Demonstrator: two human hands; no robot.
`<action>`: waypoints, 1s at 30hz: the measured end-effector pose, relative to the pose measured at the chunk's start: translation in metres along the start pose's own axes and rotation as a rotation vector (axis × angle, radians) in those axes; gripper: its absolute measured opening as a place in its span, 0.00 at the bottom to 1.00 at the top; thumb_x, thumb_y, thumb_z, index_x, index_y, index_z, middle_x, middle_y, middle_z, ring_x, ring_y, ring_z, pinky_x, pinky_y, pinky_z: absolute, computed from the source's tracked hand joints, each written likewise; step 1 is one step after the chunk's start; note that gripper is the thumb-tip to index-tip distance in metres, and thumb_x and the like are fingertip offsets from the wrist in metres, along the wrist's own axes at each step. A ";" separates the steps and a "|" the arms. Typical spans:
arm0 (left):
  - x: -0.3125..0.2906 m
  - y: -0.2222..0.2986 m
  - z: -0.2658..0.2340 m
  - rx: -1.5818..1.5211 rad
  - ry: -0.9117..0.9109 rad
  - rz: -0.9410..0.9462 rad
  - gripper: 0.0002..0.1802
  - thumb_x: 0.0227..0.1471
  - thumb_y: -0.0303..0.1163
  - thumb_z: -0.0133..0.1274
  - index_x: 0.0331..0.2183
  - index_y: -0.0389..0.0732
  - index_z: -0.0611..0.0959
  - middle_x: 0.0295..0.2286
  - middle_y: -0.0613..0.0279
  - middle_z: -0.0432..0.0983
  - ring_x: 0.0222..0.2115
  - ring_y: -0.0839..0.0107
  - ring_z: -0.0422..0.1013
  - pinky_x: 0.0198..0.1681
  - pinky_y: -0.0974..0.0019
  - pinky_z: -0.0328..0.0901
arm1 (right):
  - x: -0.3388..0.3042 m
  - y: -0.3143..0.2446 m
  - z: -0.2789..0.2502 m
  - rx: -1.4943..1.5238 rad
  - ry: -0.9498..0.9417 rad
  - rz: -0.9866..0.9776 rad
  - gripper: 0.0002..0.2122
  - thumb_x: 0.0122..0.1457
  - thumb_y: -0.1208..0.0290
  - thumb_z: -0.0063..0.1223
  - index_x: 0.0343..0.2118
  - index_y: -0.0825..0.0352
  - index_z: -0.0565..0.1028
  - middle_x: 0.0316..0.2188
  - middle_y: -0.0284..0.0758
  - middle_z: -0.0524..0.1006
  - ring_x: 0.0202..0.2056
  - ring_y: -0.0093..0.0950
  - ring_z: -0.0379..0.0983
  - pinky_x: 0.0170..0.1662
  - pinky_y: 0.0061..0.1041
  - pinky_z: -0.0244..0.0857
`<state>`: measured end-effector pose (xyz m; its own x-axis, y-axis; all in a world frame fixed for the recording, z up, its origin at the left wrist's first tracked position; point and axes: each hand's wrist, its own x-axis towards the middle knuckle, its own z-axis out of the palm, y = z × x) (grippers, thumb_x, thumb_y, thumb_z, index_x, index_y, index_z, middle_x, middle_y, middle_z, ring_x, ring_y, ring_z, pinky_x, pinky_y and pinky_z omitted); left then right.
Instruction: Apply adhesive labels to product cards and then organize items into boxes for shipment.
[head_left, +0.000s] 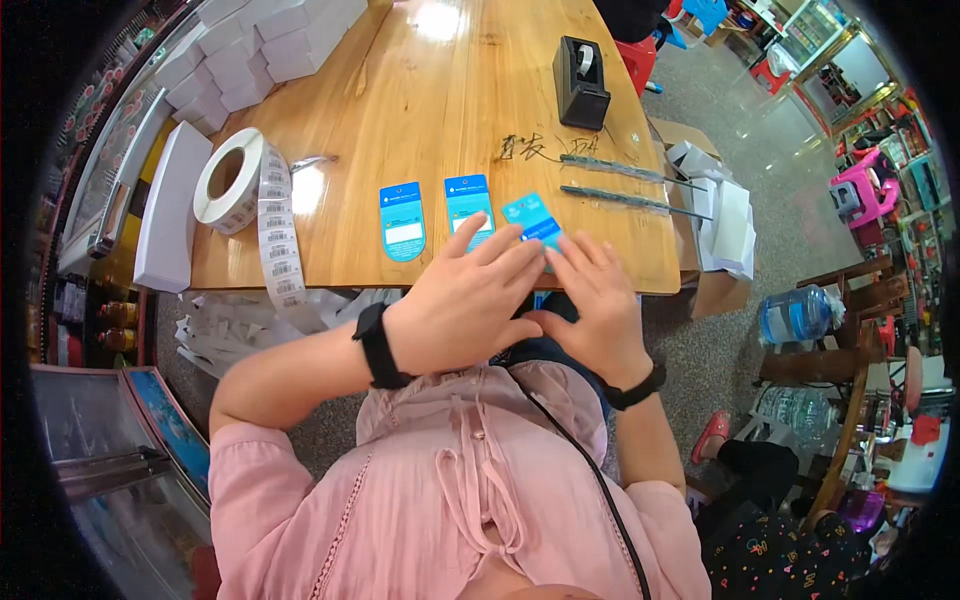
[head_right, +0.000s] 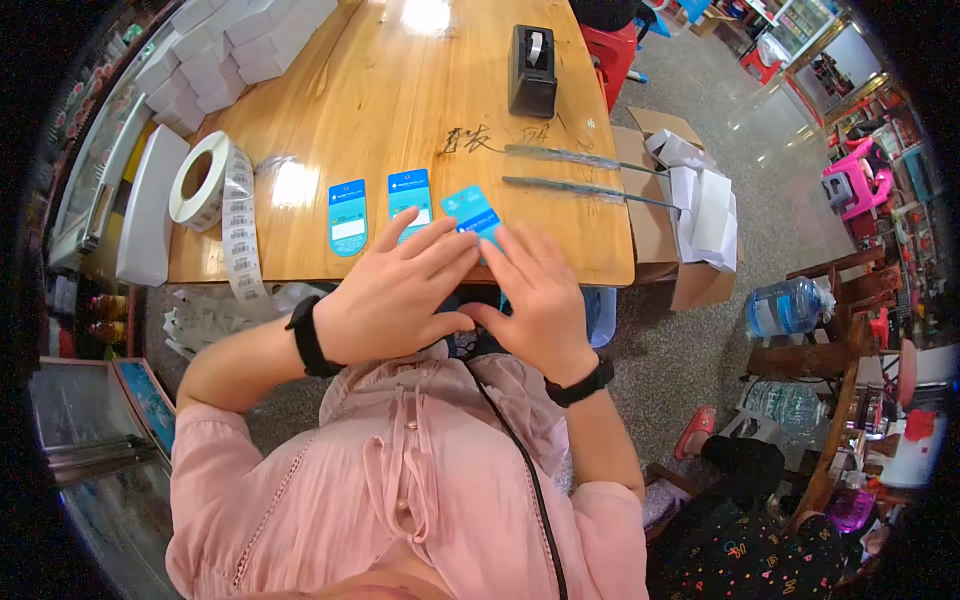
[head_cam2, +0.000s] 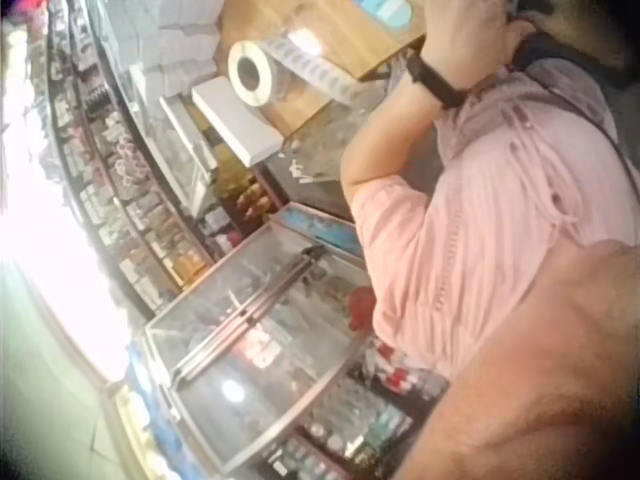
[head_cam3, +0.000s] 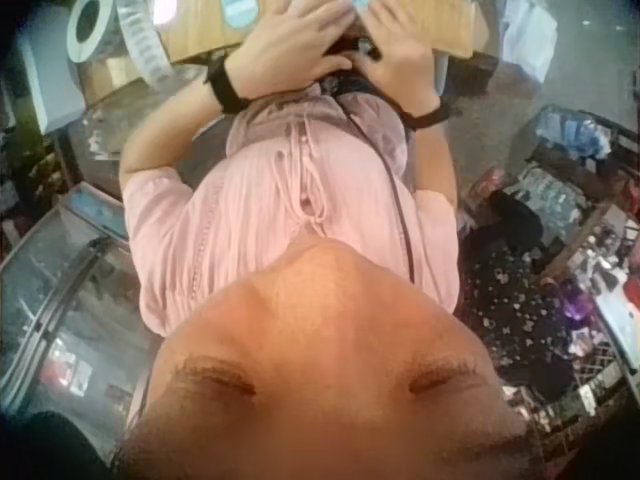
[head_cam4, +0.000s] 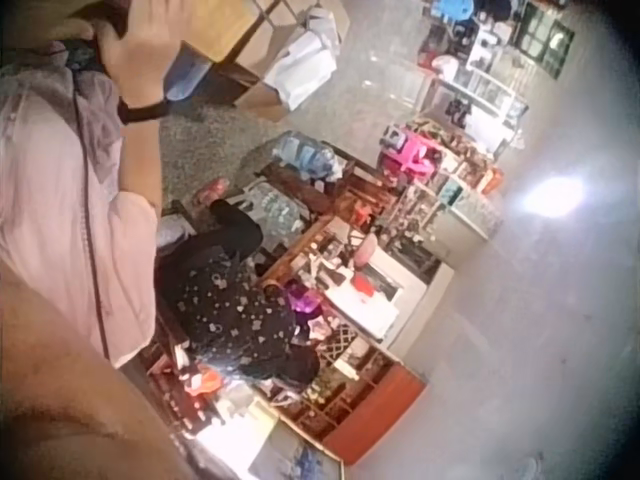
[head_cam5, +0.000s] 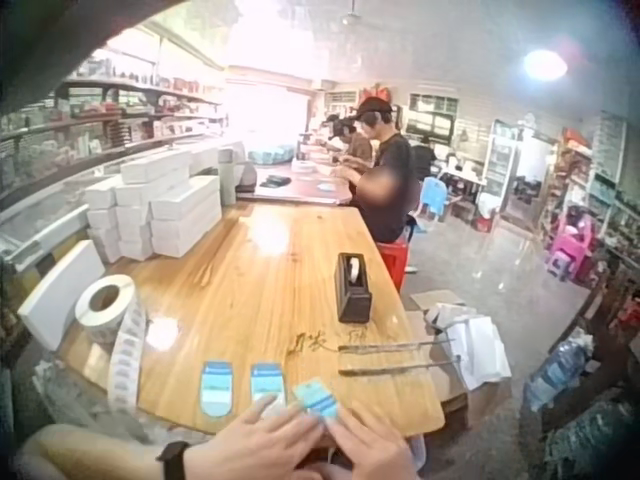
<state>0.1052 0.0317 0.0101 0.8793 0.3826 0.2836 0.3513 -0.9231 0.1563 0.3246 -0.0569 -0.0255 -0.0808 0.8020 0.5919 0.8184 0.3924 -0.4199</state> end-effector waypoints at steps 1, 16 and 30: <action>-0.010 0.000 -0.003 -0.053 0.004 -0.052 0.37 0.57 0.48 0.63 0.60 0.34 0.76 0.61 0.49 0.71 0.66 0.51 0.62 0.71 0.41 0.51 | -0.001 0.001 0.004 -0.104 -0.066 -0.032 0.27 0.50 0.69 0.75 0.56 0.64 0.80 0.58 0.44 0.78 0.62 0.45 0.73 0.66 0.45 0.64; -0.081 -0.018 0.005 0.005 0.230 -0.278 0.31 0.57 0.42 0.64 0.60 0.43 0.79 0.63 0.56 0.70 0.67 0.50 0.62 0.72 0.41 0.48 | 0.029 -0.003 0.017 -0.286 -0.005 0.319 0.16 0.60 0.66 0.68 0.50 0.64 0.83 0.28 0.39 0.81 0.24 0.32 0.75 0.31 0.35 0.70; -0.063 -0.027 0.012 0.050 0.096 -0.232 0.35 0.62 0.51 0.57 0.63 0.43 0.75 0.65 0.52 0.66 0.67 0.51 0.60 0.71 0.41 0.49 | 0.037 0.003 0.037 -0.246 -0.021 0.067 0.12 0.60 0.67 0.65 0.46 0.60 0.87 0.50 0.39 0.83 0.56 0.45 0.75 0.61 0.43 0.67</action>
<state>0.0438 0.0320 -0.0235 0.7397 0.5838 0.3346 0.5573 -0.8102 0.1817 0.3035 -0.0092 -0.0299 -0.0314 0.8329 0.5526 0.9359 0.2185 -0.2763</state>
